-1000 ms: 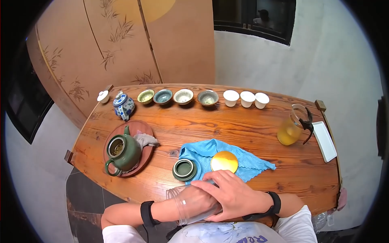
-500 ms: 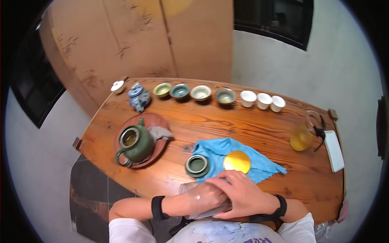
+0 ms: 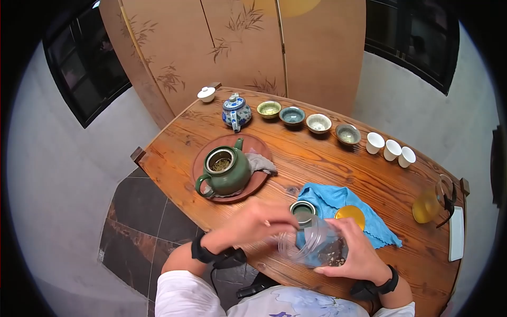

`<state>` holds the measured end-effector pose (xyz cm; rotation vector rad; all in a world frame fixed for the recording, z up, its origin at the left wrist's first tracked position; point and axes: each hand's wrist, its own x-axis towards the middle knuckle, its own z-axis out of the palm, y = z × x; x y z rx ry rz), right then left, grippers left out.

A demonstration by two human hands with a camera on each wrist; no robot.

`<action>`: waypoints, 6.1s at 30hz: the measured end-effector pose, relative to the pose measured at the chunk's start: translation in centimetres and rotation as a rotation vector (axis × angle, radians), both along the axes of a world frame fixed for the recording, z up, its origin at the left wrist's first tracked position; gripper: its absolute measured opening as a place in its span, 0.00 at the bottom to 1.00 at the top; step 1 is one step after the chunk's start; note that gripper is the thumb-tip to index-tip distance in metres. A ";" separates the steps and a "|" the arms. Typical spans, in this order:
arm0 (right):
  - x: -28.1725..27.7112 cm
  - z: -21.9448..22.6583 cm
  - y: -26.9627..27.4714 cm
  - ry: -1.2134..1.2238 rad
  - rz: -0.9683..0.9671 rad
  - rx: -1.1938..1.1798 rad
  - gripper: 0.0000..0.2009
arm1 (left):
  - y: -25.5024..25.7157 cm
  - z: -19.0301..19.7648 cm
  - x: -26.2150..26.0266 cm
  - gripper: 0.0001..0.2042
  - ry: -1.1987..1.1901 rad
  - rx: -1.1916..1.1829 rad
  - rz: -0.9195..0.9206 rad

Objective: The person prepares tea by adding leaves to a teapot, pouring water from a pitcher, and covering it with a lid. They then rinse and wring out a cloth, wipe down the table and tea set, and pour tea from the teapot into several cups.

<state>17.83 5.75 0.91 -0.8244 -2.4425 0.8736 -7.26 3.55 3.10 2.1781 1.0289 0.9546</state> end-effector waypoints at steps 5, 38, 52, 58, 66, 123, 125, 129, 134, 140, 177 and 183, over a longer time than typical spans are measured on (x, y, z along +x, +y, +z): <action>0.5 -0.5 0.5 0.094 -0.011 -0.083 0.41 | 1.7 1.2 -6.5 0.01 -0.192 -0.006 0.506; 2.1 0.0 1.9 0.266 -0.065 -0.132 0.44 | 4.5 0.2 -12.1 0.04 0.609 0.366 0.978; 1.5 0.4 1.4 0.190 0.001 -0.136 0.43 | 0.7 3.0 4.5 0.09 0.439 0.527 0.084; 2.3 -0.1 2.0 0.324 -0.022 -0.208 0.43 | 1.8 3.0 3.6 0.08 0.356 0.579 0.069; 4.6 1.2 2.8 0.602 -0.157 -0.415 0.48 | 3.2 -3.3 1.0 0.24 0.355 0.114 0.262; 2.1 -2.1 2.5 0.266 -0.024 -0.380 0.46 | -0.1 -0.7 -10.9 0.12 -0.112 0.054 0.809; 2.1 -2.0 2.4 0.266 -0.035 -0.387 0.45 | 0.2 -1.0 -11.6 0.11 -0.010 -0.036 0.882; 2.4 -1.5 2.3 0.306 -0.038 -0.422 0.45 | 2.2 -0.8 -12.7 0.16 -0.235 -0.215 0.906; 2.7 -0.7 2.4 0.341 -0.048 -0.418 0.45 | 5.1 -0.8 -14.1 0.16 -0.183 -0.259 0.896; 3.1 -0.8 2.7 0.348 -0.049 -0.414 0.46 | 7.1 -2.6 -16.3 0.18 -0.141 -0.348 0.857; 7.4 3.7 2.9 0.732 -0.194 -0.370 0.49 | 5.1 -5.5 8.2 0.36 0.399 0.263 -0.036; 8.9 4.8 2.2 0.700 -0.141 -0.338 0.47 | 7.8 -10.8 13.0 0.40 0.610 0.252 -0.154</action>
